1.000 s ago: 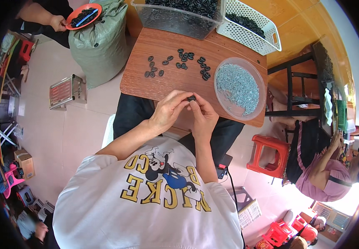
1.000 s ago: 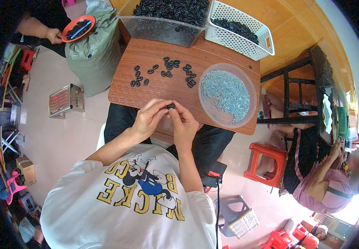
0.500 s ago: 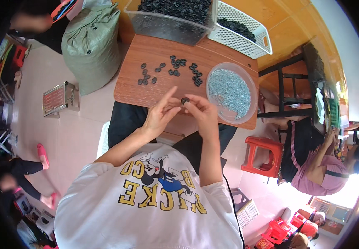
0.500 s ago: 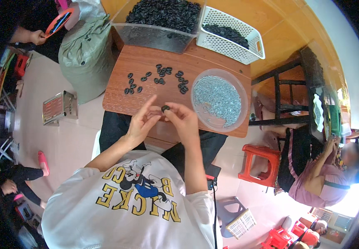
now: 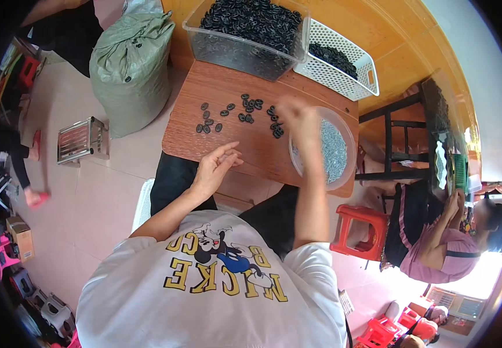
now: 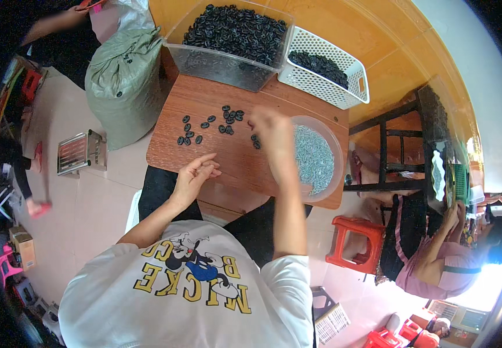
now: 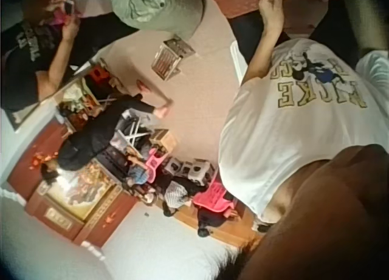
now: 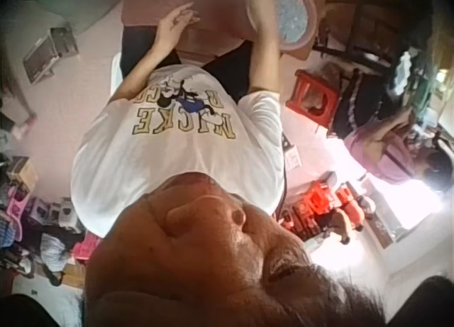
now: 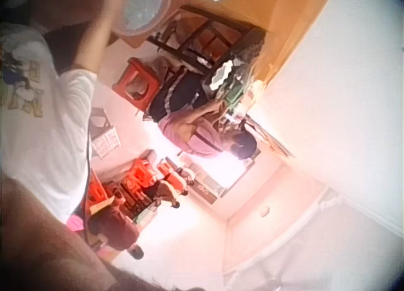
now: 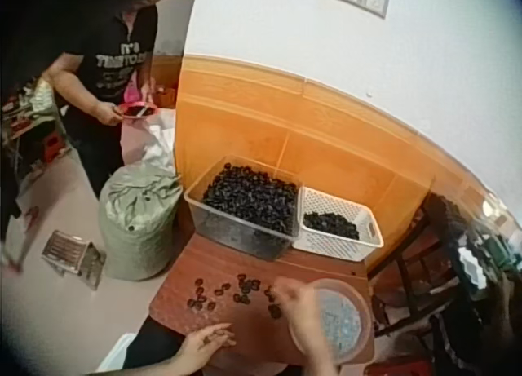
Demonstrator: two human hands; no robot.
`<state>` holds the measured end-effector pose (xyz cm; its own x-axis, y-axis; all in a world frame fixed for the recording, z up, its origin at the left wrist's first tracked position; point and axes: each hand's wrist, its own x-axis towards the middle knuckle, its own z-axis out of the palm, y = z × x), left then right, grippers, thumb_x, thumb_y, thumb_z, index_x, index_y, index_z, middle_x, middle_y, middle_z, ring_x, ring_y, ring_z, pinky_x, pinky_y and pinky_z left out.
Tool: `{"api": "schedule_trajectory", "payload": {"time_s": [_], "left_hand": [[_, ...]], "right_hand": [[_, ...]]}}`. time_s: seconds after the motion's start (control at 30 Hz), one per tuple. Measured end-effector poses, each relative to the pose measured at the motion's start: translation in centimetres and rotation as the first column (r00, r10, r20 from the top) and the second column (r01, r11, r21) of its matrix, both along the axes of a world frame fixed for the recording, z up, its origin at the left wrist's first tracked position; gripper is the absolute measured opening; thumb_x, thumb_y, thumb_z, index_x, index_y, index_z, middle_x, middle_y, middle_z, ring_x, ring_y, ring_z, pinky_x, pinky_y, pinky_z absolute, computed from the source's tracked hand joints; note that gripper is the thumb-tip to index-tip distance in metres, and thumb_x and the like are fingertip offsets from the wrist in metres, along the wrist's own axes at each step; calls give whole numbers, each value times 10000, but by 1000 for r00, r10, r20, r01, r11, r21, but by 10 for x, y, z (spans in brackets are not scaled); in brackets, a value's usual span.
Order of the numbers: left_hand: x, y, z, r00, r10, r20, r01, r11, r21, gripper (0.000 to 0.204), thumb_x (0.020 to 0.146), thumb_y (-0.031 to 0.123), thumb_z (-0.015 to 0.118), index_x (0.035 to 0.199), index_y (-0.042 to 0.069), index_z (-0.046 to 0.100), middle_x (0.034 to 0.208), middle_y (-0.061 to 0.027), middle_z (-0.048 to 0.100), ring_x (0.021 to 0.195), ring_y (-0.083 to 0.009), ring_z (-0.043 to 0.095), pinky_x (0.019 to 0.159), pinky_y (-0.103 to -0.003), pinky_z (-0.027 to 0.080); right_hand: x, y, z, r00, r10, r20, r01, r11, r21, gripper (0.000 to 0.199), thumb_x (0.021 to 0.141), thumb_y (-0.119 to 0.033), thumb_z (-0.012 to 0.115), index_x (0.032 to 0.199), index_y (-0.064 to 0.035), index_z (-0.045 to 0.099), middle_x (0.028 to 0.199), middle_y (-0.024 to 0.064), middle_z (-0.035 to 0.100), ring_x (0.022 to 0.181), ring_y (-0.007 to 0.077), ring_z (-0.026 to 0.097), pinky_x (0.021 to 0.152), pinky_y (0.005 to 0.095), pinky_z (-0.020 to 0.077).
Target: The person sits at a wooden table and assembles small black buttons by hand. They pick up a button and a light blue plastic pin from a bowl, insert the pin into the button, and place the assembled unit on the table. The process is repeated continuously throughout the clip.
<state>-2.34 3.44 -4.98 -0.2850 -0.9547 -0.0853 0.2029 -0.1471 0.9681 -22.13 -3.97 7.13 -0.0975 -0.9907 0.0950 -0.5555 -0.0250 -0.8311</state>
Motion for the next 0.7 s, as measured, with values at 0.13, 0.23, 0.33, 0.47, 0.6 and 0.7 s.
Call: {"api": "schedule_trajectory", "payload": {"time_s": [0.13, 0.23, 0.33, 0.47, 0.6, 0.7], "left_hand": [[1, -12, 21, 998, -11, 59, 12, 1000, -9, 275, 913, 93, 528, 1166, -9, 562, 997, -107, 588, 883, -154, 621, 770, -242, 503], [3, -24, 24, 994, 42, 99, -34, 996, -80, 227, 907, 80, 532, 1101, -13, 605, 981, -99, 569, 860, -154, 623, 767, -238, 510], [5, -35, 19, 985, 71, 155, -55, 993, -109, 216, 894, 76, 549, 1076, -16, 619, 982, -84, 572, 853, -132, 609, 749, -234, 495], [2, -47, 26, 956, 136, 258, -85, 976, -199, 232, 870, 65, 575, 1085, -14, 615, 1007, -79, 581, 838, -112, 590, 729, -232, 476], [-9, -55, 37, 921, 194, 337, -91, 950, -298, 256, 847, 51, 594, 1096, -6, 610, 1033, -105, 586, 837, -147, 595, 731, -240, 474], [-18, -60, 42, 871, 190, 453, 14, 912, -409, 267, 831, 48, 603, 1092, -5, 612, 1060, -136, 583, 863, -205, 605, 743, -262, 479]], "right_hand": [[38, 12, -78, 930, -61, -362, -34, 968, -250, 183, 784, -114, 649, 897, 30, 643, 834, 186, 602, 772, 337, 594, 683, 404, 485], [49, 10, -93, 872, -156, -464, 34, 965, -261, 171, 773, -122, 663, 876, 8, 624, 843, 169, 563, 794, 343, 574, 665, 420, 476], [48, 9, -96, 886, -158, -435, 35, 960, -276, 155, 772, -107, 663, 858, 8, 605, 862, 165, 555, 820, 334, 571, 650, 415, 473], [45, 15, -98, 937, -115, -330, 7, 951, -310, 140, 776, -76, 652, 872, 16, 605, 850, 164, 571, 795, 312, 583, 636, 390, 470], [43, 30, -89, 991, -82, -104, 65, 986, -153, 121, 783, -37, 630, 888, 18, 611, 874, 182, 607, 810, 330, 603, 703, 391, 475], [43, 45, -76, 991, -117, -60, 107, 982, -158, 162, 798, -43, 617, 949, 16, 619, 861, 181, 618, 780, 317, 611, 686, 371, 481]]}}
